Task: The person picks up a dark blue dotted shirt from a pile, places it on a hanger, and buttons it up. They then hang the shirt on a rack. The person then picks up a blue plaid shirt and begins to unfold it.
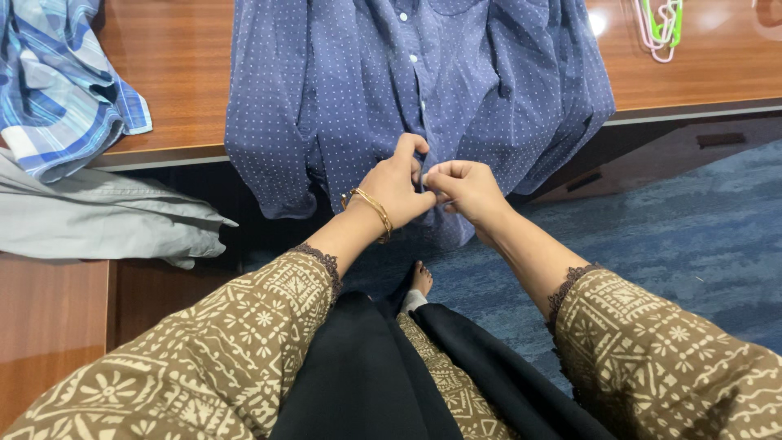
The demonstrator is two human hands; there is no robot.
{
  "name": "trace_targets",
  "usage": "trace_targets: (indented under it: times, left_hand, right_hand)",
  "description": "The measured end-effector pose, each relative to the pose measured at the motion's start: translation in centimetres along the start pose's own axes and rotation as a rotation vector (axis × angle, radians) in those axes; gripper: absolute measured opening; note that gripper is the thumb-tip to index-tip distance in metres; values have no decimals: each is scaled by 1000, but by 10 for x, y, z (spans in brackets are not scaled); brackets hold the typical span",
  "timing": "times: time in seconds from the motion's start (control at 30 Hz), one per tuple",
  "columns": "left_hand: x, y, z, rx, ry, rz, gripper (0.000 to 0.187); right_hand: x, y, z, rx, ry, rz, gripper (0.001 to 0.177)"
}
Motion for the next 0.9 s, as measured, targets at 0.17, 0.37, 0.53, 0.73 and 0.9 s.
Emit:
trace_targets:
  times: [0.17,0.37,0.53,0.73,0.9]
  left_hand:
    - [-4,0,6,-5,55,-39,52]
    - [-13,-3,17,64,38,-109,54]
    - [-15,-7,15,150,-32,-206,52]
    - [-16,-1,8,188,-38,-232,48]
    - [-27,2,10,224,-61,-291,45]
  right_hand:
    - [4,14,-7,46,-42,0,11]
    - [1,30,-23,178,-101,32,13]
    - [5,34,-35,31,-52,38,11]
    - [11,30,-29,-38,-34,85,10]
    - [22,35,-24,-33,-98,125,10]
Point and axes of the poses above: each hand's wrist, its own y-axis towards the middle knuckle, its own x-axis out of the back of the hand, z = x × y, the point moved 4 cm from there along y, towards the middle knuckle, and after that the axes turned 12 degrees about -x, right-handed, at the moved point
